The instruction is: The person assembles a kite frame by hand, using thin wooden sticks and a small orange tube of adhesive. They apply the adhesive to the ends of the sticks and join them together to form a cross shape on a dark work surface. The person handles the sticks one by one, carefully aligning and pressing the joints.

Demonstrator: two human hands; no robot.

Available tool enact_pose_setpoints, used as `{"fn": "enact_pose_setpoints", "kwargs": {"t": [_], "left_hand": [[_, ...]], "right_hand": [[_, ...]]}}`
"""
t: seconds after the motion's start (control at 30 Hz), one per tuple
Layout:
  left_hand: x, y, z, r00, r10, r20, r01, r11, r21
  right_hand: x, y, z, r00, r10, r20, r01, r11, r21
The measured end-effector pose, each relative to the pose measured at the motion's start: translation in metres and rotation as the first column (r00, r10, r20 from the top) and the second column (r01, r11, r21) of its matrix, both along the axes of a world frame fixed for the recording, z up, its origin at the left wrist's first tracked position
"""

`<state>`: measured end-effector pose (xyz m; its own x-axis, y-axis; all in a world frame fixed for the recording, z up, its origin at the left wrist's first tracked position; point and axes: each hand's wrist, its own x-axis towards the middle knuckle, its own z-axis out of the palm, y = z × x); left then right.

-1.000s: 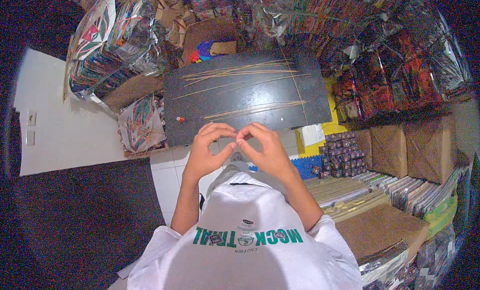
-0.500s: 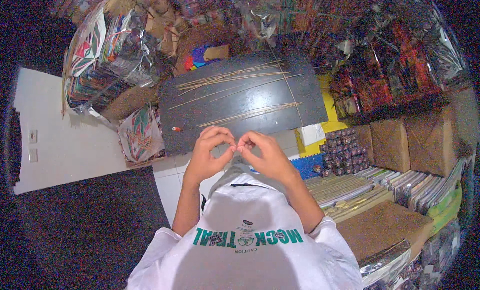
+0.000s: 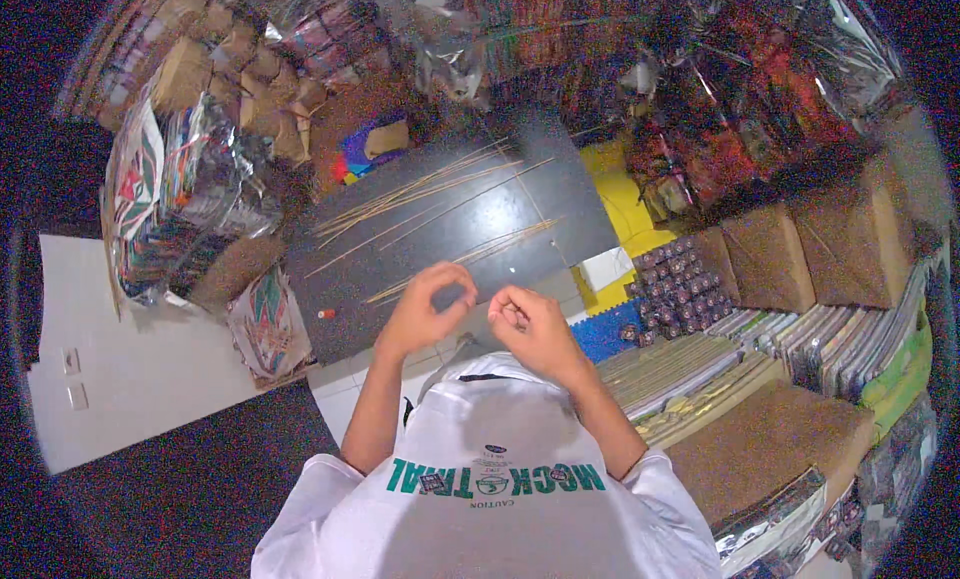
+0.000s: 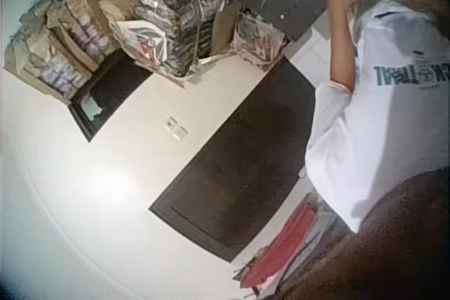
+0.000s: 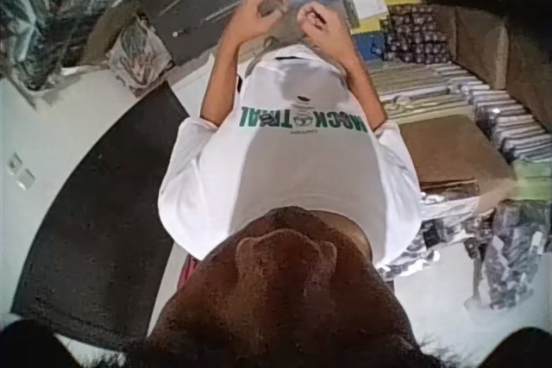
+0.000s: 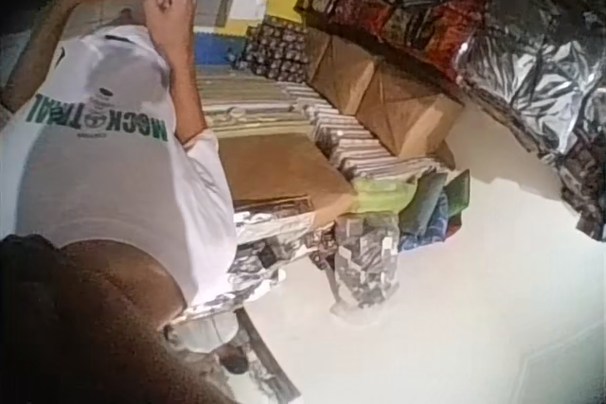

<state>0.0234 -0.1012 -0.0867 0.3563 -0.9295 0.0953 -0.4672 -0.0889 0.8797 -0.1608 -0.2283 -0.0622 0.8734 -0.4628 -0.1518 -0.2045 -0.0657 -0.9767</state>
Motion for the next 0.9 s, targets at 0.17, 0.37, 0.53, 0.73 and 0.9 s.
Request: {"fn": "enact_pose_setpoints", "kwargs": {"t": [0.17,0.37,0.53,0.73,0.9], "left_hand": [[0.053,-0.042,-0.08,0.936,0.231,0.267,-0.291,0.933,0.213],[0.109,-0.066,-0.141,0.829,0.179,0.53,-0.446,0.784,0.433],[0.117,-0.074,-0.169,0.771,0.128,0.624,-0.458,0.791,0.405],[0.105,-0.09,-0.169,0.698,0.157,0.699,-0.509,0.795,0.329],[0.102,-0.105,-0.171,0.718,0.11,0.687,-0.439,0.838,0.324]], "right_hand": [[-0.015,-0.028,-0.007,0.998,-0.055,-0.04,0.054,0.998,-0.019],[-0.027,-0.05,-0.008,0.99,-0.097,-0.105,0.104,0.993,0.058],[-0.034,-0.061,-0.016,0.983,-0.113,-0.142,0.128,0.987,0.102],[-0.047,-0.072,-0.033,0.977,-0.14,-0.163,0.146,0.989,0.029],[-0.052,-0.076,-0.031,0.973,-0.182,-0.139,0.197,0.975,0.101]]}}
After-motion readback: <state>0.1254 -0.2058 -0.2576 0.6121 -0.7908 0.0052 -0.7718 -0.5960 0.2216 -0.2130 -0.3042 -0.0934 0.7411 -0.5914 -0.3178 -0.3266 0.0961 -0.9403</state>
